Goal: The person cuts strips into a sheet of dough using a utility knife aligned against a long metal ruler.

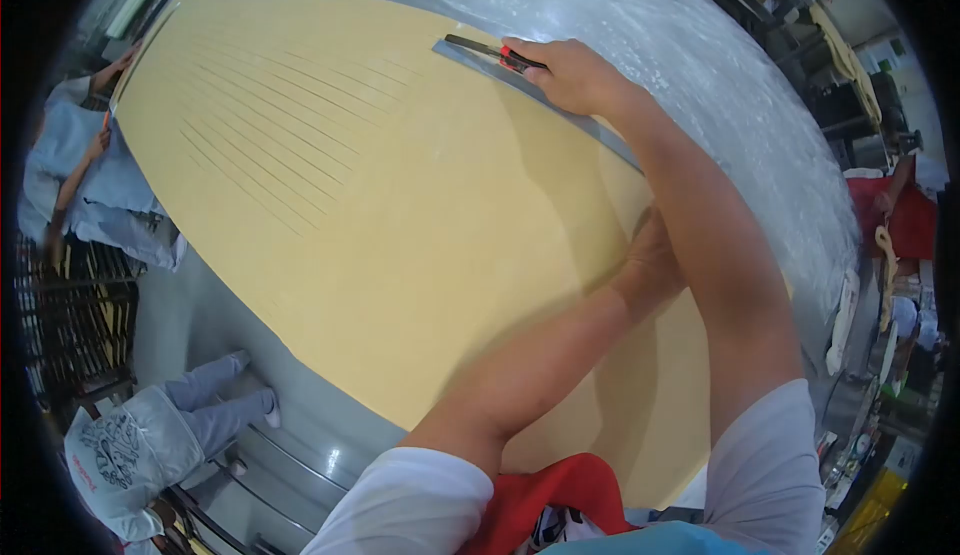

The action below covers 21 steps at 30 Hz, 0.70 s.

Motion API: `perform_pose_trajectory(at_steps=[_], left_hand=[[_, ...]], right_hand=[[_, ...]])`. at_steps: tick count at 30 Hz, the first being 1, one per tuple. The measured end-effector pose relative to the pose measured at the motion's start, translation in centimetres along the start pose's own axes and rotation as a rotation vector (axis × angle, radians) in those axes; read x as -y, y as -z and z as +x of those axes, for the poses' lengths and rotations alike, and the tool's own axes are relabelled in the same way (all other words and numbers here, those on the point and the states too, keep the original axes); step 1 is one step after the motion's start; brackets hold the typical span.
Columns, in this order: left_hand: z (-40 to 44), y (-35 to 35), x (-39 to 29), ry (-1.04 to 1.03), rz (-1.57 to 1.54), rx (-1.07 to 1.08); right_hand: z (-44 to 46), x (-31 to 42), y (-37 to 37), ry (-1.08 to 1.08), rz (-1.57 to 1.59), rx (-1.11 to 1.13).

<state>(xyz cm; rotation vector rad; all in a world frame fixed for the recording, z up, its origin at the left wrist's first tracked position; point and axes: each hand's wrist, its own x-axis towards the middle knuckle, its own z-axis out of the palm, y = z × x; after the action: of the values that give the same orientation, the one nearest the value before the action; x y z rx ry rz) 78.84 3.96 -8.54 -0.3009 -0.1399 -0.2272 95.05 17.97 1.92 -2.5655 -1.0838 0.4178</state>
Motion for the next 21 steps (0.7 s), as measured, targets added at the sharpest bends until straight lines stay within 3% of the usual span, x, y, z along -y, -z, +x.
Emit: perform_pose_trajectory(at_steps=[5,11,14,17,21], left_hand=[[0.1,0.7,0.3,0.064,-0.061,-0.027],[-0.4,1.4,1.4,0.009,0.401,-0.114],[0.1,3.9,2.1,0.145,0.137,-0.313],[0.9,7.0,3.1,0.152,-0.068,-0.367],[0.3,0.3,2.6,-0.397,1.783,-0.079]], right_hand=[[0.6,0.0,-0.3,0.018,-0.024,-0.004],[1.7,4.3,2.4,0.031,-0.189,0.075],[1.9,7.0,5.0,-0.016,-0.274,0.224],[1.3,6.3,6.1,-0.056,-0.294,0.263],[-1.0,3.9,6.4,-0.039,-0.335,0.304]])
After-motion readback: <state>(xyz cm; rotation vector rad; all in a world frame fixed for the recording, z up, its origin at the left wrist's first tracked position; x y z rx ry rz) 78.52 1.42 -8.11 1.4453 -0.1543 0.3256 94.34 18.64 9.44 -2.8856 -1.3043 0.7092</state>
